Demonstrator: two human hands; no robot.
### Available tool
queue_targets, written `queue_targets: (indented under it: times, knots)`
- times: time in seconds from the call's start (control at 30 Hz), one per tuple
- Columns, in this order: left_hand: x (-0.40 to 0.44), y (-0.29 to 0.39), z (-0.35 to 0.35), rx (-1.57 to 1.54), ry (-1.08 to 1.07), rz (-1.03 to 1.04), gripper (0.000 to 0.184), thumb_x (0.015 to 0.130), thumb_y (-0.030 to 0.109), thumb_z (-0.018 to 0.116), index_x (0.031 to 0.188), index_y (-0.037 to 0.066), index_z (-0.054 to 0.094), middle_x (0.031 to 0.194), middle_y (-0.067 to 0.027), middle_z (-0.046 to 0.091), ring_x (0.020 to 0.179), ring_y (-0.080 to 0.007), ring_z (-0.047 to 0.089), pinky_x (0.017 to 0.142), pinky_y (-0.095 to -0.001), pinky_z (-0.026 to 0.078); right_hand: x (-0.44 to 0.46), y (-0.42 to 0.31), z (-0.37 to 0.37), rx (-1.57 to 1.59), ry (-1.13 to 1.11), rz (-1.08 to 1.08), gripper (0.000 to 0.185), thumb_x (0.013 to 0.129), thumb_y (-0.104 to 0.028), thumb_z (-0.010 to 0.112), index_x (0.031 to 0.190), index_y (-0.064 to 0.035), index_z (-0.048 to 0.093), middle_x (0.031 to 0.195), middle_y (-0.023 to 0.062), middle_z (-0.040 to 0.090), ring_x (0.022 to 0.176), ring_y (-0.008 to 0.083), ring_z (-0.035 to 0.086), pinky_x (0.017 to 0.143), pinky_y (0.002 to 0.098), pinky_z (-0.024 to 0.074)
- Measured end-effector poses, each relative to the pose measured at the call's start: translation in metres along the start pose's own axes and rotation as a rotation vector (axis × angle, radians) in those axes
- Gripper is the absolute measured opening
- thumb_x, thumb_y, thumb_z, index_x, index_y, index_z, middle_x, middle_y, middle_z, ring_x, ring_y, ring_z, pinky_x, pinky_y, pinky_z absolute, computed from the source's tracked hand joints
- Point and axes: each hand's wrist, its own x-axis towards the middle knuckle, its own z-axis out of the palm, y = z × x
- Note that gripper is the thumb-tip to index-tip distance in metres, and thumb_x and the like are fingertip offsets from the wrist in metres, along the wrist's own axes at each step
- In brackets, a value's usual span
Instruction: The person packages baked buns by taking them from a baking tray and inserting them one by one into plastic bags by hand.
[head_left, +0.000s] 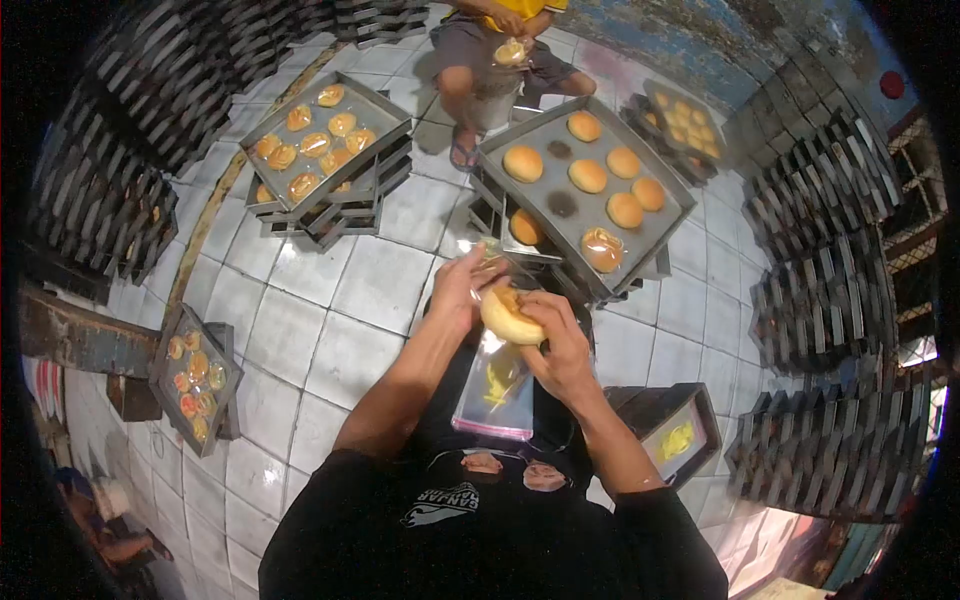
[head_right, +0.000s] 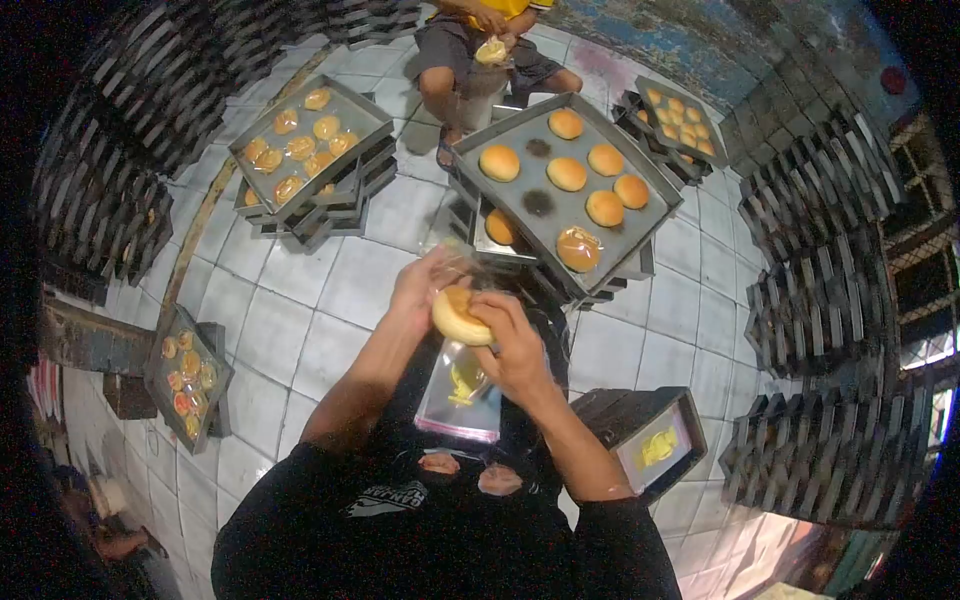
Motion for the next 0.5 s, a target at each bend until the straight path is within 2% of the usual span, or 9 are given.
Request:
queue_targets:
  times: [0.03,0.1,0.13,0.23,0.3,0.37,0.4,0.43,0.5]
  knots:
    - [-0.01,-0.002,0.011,0.002,-0.005,-0.003,0.037,0.103,0.028,0.062,0.128,0.001,0.058,0.123,-0.0158,0.067,0.113,-0.0295,0.066,0.1,-0.0473,0.052,-0.007,0.009,0.003,-0.125,0.024,-0.11,0.054,0.07,0.008,0.078,0.12,-0.0019,0.061,0.12,0.0186,0.063,0.113,0.038,0.064,0.095,0.04,0.0554]
    - [-0.029,-0.002,0.028,-0.032,-0.135,-0.101,0.04,0.105,0.036,0.056,0.127,0.002,0.059,0.123,-0.0144,0.067,0.113,-0.0288,0.066,0.1,-0.0474,0.052,-0.011,0.022,0.003,-0.21,0.194,-0.087,0.052,0.067,0.012,0.075,0.116,-0.001,0.061,0.119,0.0174,0.064,0.112,0.0389,0.064,0.092,0.0419,0.0569]
    - [-0.039,-0.001,0.029,0.06,-0.216,-0.173,0.044,0.106,0.041,0.048,0.127,0.004,0.061,0.125,-0.0129,0.067,0.114,-0.0276,0.066,0.101,-0.0463,0.052,-0.009,0.016,0.003,-0.17,0.26,-0.084,0.048,0.066,0.01,0.075,0.112,-0.0014,0.062,0.118,0.0166,0.065,0.112,0.0369,0.065,0.095,0.0454,0.054]
    - [-0.075,-0.005,0.034,-0.034,-0.238,-0.199,0.046,0.106,0.042,0.046,0.128,0.005,0.062,0.125,-0.0123,0.068,0.113,-0.0271,0.066,0.103,-0.0454,0.051,0.005,-0.01,-0.001,-0.373,0.176,-0.141,0.048,0.066,0.003,0.076,0.112,-0.0026,0.063,0.116,0.0162,0.066,0.114,0.0341,0.065,0.103,0.0511,0.0472]
    - [-0.055,-0.014,0.006,-0.113,-0.254,-0.233,0.047,0.106,0.042,0.045,0.129,0.005,0.061,0.124,-0.0125,0.069,0.114,-0.0278,0.066,0.103,-0.046,0.051,-0.001,-0.014,0.015,-0.285,0.07,-0.047,0.048,0.073,-0.005,0.075,0.119,-0.0036,0.064,0.122,0.018,0.067,0.123,0.0345,0.061,0.113,0.0559,0.0373]
    - [-0.042,-0.006,-0.024,-0.23,-0.276,-0.161,0.045,0.106,0.041,0.044,0.13,0.006,0.062,0.125,-0.0125,0.068,0.115,-0.0287,0.065,0.103,-0.0462,0.051,-0.018,-0.02,0.052,-0.151,-0.045,0.022,0.051,0.078,-0.005,0.073,0.128,-0.0032,0.063,0.133,0.0216,0.063,0.132,0.037,0.056,0.118,0.0572,0.0311]
    - [-0.04,-0.002,-0.035,-0.268,-0.185,-0.195,0.044,0.107,0.036,0.043,0.135,0.006,0.059,0.132,-0.0126,0.066,0.121,-0.0295,0.063,0.107,-0.0454,0.049,-0.029,-0.016,0.071,-0.125,-0.144,0.041,0.053,0.085,-0.006,0.068,0.137,-0.0025,0.059,0.139,0.0238,0.059,0.138,0.0371,0.052,0.122,0.0589,0.0248]
    - [-0.05,-0.004,-0.035,-0.259,-0.178,-0.185,0.044,0.107,0.036,0.043,0.135,0.006,0.059,0.132,-0.0126,0.066,0.121,-0.0295,0.063,0.107,-0.0454,0.049,-0.026,-0.016,0.076,-0.111,-0.138,0.036,0.053,0.085,-0.006,0.068,0.137,-0.0025,0.059,0.139,0.0238,0.059,0.138,0.0371,0.052,0.122,0.0589,0.0248]
    - [-0.075,-0.031,-0.019,-0.128,-0.172,0.079,0.047,0.109,0.034,0.043,0.145,0.005,0.05,0.143,-0.013,0.059,0.131,-0.0289,0.056,0.114,-0.0432,0.042,-0.017,-0.008,0.074,-0.41,-0.101,-0.06,0.052,0.087,-0.004,0.062,0.139,-0.0017,0.056,0.141,0.0237,0.057,0.138,0.035,0.052,0.122,0.0595,0.0249]
